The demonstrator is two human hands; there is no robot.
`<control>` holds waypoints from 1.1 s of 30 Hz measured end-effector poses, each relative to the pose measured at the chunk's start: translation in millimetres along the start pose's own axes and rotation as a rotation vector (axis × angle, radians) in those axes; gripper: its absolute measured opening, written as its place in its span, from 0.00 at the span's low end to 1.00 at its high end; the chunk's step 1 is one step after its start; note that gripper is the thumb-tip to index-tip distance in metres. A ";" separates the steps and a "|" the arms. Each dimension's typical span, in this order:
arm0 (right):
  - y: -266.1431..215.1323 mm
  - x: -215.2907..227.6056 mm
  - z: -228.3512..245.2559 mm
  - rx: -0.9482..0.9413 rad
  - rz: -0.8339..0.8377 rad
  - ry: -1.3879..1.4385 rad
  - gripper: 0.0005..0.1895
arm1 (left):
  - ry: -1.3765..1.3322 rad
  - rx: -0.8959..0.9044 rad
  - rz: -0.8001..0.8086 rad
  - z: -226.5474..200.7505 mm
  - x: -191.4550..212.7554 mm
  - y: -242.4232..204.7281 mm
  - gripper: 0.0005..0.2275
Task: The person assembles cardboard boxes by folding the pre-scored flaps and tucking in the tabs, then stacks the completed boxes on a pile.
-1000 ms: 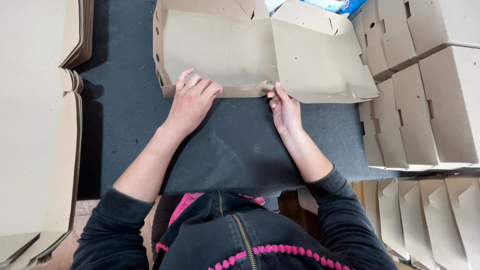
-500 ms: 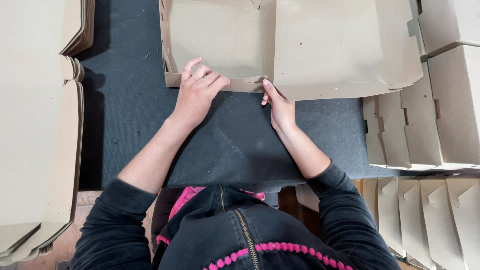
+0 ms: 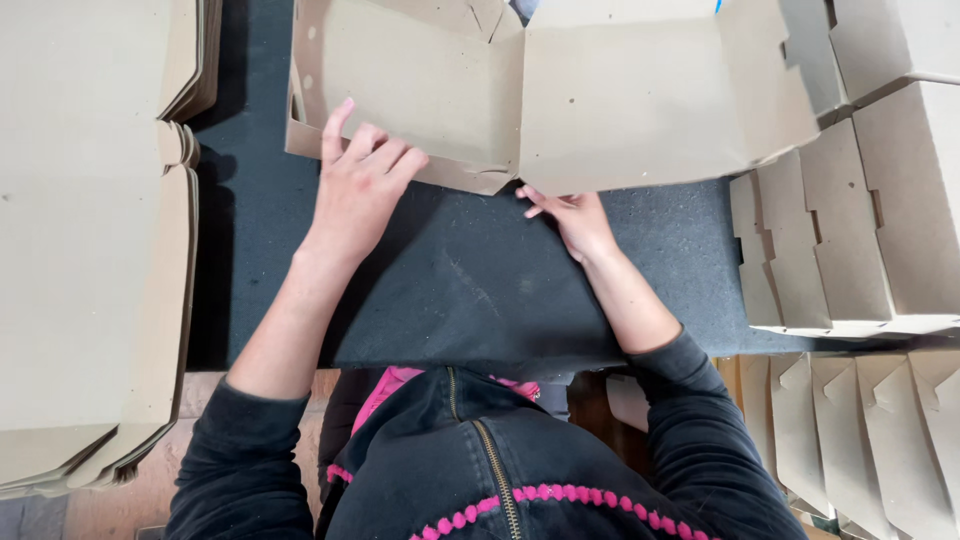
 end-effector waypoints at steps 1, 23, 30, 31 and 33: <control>0.2 6.7 6.1 0.003 0.001 0.002 0.08 | 0.030 0.011 0.008 5.2 8.3 -3.4 0.04; -11.7 148.4 148.9 0.293 -0.045 -0.206 0.39 | -0.813 0.583 0.266 -95.2 -106.5 23.6 0.10; -11.4 133.3 157.0 0.369 -0.020 -0.161 0.25 | -0.815 0.640 0.256 -98.9 -96.4 32.9 0.10; -9.8 137.0 154.3 0.386 -0.061 -0.198 0.18 | -0.817 0.659 0.255 -100.0 -94.7 34.2 0.09; -7.9 140.2 151.3 0.400 -0.103 -0.237 0.12 | -0.821 0.682 0.255 -100.4 -92.6 36.1 0.09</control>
Point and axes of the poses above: each hand's wrist, its own y-axis towards the middle knuckle, its own x-axis out of the back of the hand, z = x × y, the point moved 3 cm from there along y, towards the middle knuckle, and after that the axes turned 9 degrees about -z, right-handed, at the moved point
